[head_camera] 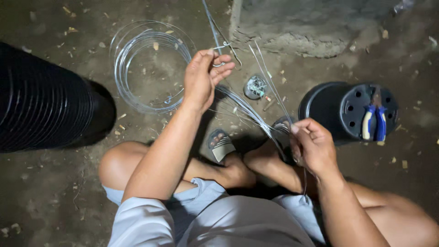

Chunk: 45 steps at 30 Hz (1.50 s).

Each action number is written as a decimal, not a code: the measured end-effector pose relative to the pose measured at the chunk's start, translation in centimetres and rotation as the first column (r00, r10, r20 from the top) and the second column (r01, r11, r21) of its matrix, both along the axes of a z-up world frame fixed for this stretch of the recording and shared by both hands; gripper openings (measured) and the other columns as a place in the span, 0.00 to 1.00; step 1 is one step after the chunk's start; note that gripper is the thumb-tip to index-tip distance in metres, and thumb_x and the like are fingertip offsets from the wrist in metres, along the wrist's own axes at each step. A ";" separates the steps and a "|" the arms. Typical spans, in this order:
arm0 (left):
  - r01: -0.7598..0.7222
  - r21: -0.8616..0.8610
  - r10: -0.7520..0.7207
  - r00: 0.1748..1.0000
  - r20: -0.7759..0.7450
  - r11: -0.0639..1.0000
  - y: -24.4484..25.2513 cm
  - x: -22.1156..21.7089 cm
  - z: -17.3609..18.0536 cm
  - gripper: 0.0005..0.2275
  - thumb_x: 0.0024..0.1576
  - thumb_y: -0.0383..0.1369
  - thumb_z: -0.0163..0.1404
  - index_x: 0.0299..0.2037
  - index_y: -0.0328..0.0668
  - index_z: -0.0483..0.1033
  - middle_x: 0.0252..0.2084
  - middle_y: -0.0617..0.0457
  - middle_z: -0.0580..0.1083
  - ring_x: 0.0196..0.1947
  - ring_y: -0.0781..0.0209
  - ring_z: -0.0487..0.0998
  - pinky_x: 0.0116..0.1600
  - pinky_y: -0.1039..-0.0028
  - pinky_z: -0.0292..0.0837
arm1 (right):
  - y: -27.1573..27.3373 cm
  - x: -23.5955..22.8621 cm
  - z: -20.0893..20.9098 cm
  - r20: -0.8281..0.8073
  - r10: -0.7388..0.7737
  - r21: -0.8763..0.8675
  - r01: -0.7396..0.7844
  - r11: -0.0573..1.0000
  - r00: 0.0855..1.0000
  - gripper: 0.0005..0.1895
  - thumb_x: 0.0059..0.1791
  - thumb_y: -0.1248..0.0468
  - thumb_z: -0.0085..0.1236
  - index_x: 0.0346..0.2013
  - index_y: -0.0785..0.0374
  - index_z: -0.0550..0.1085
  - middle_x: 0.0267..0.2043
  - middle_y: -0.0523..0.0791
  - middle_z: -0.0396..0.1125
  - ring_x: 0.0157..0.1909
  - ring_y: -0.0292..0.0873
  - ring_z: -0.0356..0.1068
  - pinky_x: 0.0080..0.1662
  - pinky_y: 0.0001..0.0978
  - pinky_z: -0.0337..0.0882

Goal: The person sits on the floor and uses pliers to cut a bundle of metal wire into shorter lengths. The person then picks up a small metal hook and attaches it to the cut wire bundle.

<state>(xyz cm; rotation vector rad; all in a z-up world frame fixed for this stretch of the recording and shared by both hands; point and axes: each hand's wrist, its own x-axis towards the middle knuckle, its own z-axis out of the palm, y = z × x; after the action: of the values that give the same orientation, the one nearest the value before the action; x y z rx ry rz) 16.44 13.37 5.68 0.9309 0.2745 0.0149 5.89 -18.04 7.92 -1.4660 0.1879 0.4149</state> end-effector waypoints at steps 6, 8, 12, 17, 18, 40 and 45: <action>-0.030 0.145 0.018 0.996 0.083 0.989 -0.7 -0.9 1.0 0.14 0.68 0.40 0.43 0.50 0.35 0.71 0.43 0.42 0.80 0.41 0.54 0.84 0.45 0.70 0.81 | 0.7 -0.7 0.6 -0.024 0.016 0.152 -0.012 0.988 1.000 0.05 0.56 0.66 0.51 0.37 0.65 0.71 0.22 0.42 0.64 0.18 0.32 0.58 0.22 0.24 0.59; -0.021 0.153 0.005 0.994 0.105 0.988 -0.9 -1.1 1.2 0.14 0.68 0.40 0.43 0.50 0.34 0.71 0.44 0.42 0.80 0.42 0.55 0.84 0.46 0.71 0.81 | 1.0 -0.8 0.5 -0.038 0.014 0.124 -0.009 0.992 0.999 0.06 0.55 0.66 0.52 0.36 0.66 0.71 0.23 0.42 0.65 0.17 0.32 0.57 0.22 0.24 0.59; -0.016 0.156 -0.001 0.994 0.106 0.988 -1.0 -1.4 1.5 0.15 0.68 0.41 0.42 0.49 0.33 0.71 0.44 0.42 0.80 0.41 0.55 0.85 0.46 0.70 0.82 | 1.8 -0.9 0.3 -0.031 0.024 0.064 -0.021 0.998 0.999 0.06 0.55 0.66 0.53 0.37 0.66 0.72 0.24 0.43 0.65 0.17 0.31 0.57 0.21 0.23 0.57; -0.023 0.160 0.004 0.993 0.114 0.987 -1.0 -1.3 1.5 0.16 0.68 0.41 0.42 0.49 0.33 0.71 0.44 0.42 0.80 0.42 0.55 0.85 0.46 0.70 0.82 | 1.8 -1.2 0.2 0.017 0.026 0.087 -0.028 0.996 1.000 0.06 0.56 0.66 0.53 0.38 0.66 0.72 0.24 0.43 0.66 0.18 0.31 0.57 0.22 0.22 0.57; -0.024 0.159 0.006 0.994 0.112 0.987 -1.0 -1.3 1.5 0.16 0.68 0.41 0.42 0.50 0.33 0.71 0.45 0.42 0.80 0.42 0.55 0.85 0.46 0.70 0.82 | 1.7 -1.3 0.2 0.007 0.020 0.092 -0.020 0.996 1.000 0.05 0.55 0.66 0.53 0.38 0.66 0.72 0.24 0.43 0.66 0.18 0.31 0.57 0.22 0.22 0.56; -0.063 0.318 -0.022 0.965 0.260 0.946 -1.4 -1.7 1.2 0.13 0.69 0.37 0.44 0.52 0.34 0.73 0.48 0.45 0.79 0.46 0.58 0.84 0.50 0.72 0.80 | 1.5 -1.0 -0.1 -0.025 0.009 0.071 -0.007 0.997 1.000 0.06 0.56 0.65 0.53 0.37 0.66 0.72 0.23 0.42 0.65 0.18 0.31 0.57 0.22 0.22 0.56; -0.129 0.507 -0.074 0.929 0.361 0.852 -1.4 -2.5 2.6 0.12 0.71 0.36 0.45 0.50 0.34 0.75 0.47 0.49 0.79 0.49 0.61 0.82 0.54 0.73 0.79 | 1.5 -0.5 0.1 -0.027 -0.002 0.078 0.004 0.997 1.000 0.06 0.55 0.65 0.54 0.38 0.65 0.72 0.22 0.42 0.64 0.17 0.31 0.57 0.22 0.22 0.56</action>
<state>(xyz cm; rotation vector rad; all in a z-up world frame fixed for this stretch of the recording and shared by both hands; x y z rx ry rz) 13.94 12.01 8.28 1.4472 -0.0803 0.3053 5.40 -16.52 8.00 -1.3839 0.1927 0.4353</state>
